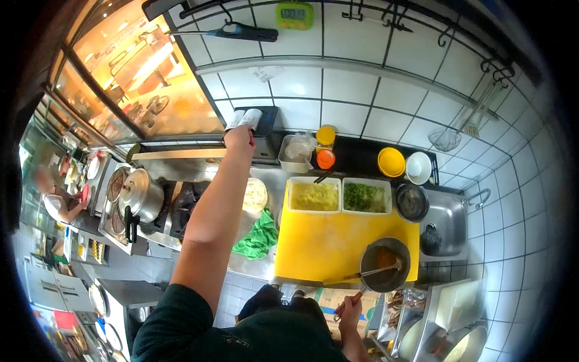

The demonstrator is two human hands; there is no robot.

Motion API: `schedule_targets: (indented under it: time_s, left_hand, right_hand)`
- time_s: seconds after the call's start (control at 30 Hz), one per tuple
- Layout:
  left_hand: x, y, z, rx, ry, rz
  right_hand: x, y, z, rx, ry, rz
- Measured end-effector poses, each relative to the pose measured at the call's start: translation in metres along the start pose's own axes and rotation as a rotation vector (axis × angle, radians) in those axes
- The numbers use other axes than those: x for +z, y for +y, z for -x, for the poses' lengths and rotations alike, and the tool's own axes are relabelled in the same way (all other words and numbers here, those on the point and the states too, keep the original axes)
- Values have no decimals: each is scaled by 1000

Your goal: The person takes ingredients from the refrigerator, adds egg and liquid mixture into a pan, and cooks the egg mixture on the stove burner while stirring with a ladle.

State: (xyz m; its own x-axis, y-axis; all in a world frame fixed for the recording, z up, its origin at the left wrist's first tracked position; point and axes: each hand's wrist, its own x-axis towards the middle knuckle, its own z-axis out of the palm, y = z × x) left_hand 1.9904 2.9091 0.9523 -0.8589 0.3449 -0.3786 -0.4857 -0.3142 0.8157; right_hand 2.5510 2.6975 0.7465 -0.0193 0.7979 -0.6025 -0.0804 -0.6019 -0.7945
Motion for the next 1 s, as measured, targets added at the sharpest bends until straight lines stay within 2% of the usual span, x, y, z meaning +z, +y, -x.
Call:
schedule_targets:
  time_s: [0.13, 0.17, 0.23, 0.43, 0.7, 0.8, 1.0]
  left_hand:
    - [-13, 35, 31, -36, -21, -1]
    - [-28, 39, 37, 2, -141, 2]
    - [-56, 63, 69, -43, -225, -6]
    - [-173, 126, 114, -126, -351, -50]
    - [-344, 221, 166, -34, -318, -119]
    - [-415, 256, 172, 19, -302, -106]
    - [-554, 325, 182, 81, -173, -106]
  right_hand:
    - [-4, 4, -1, -8, 37, -32]
    - [-4, 4, 0, -11, 51, -40]
    - [-3, 4, 0, -16, 70, -54]
    - [-3, 11, 21, -43, 24, 2]
    - [37, 47, 93, 25, -117, 127]
    - [75, 64, 130, 67, -65, 116]
    - [131, 111, 194, -5, -100, 168]
